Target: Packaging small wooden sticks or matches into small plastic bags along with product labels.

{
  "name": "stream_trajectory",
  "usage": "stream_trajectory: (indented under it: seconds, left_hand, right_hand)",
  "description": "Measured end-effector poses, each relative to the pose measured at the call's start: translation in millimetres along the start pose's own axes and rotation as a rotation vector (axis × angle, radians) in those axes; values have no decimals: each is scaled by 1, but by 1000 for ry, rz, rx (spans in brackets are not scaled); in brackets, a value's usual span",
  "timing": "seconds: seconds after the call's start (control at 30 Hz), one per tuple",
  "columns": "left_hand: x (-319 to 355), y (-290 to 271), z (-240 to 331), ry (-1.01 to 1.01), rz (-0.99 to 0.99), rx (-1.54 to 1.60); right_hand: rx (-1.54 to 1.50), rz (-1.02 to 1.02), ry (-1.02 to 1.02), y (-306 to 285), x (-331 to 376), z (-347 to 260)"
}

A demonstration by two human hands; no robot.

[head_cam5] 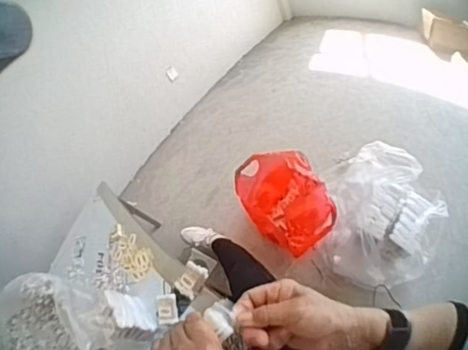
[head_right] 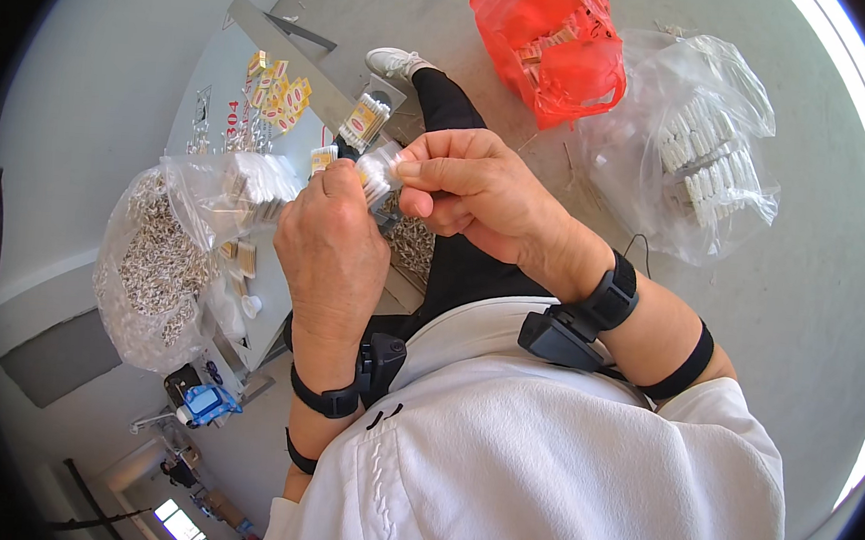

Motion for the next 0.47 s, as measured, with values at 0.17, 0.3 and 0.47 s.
stream_trajectory:
  seconds: [0.17,0.3,0.47]
  left_hand:
    - [0,-1,-1,-6,-21,1]
    - [0,-2,-1,-17,-14,28]
    - [0,-3,1,-19,-63,71]
  right_hand:
    - [-1,-12,0,-2,0,-1]
    - [173,4,-42,2,1,-2]
    - [182,9,-69,1,1,-2]
Point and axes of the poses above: each hand's wrist, its own x-axis away from the middle knuckle, its own y-axis out of the palm, z = x × y, the point moved 1 cm from there along -x, towards the middle knuckle, and after that the axes turned 3 degrees about z, right-handed, at the moved point
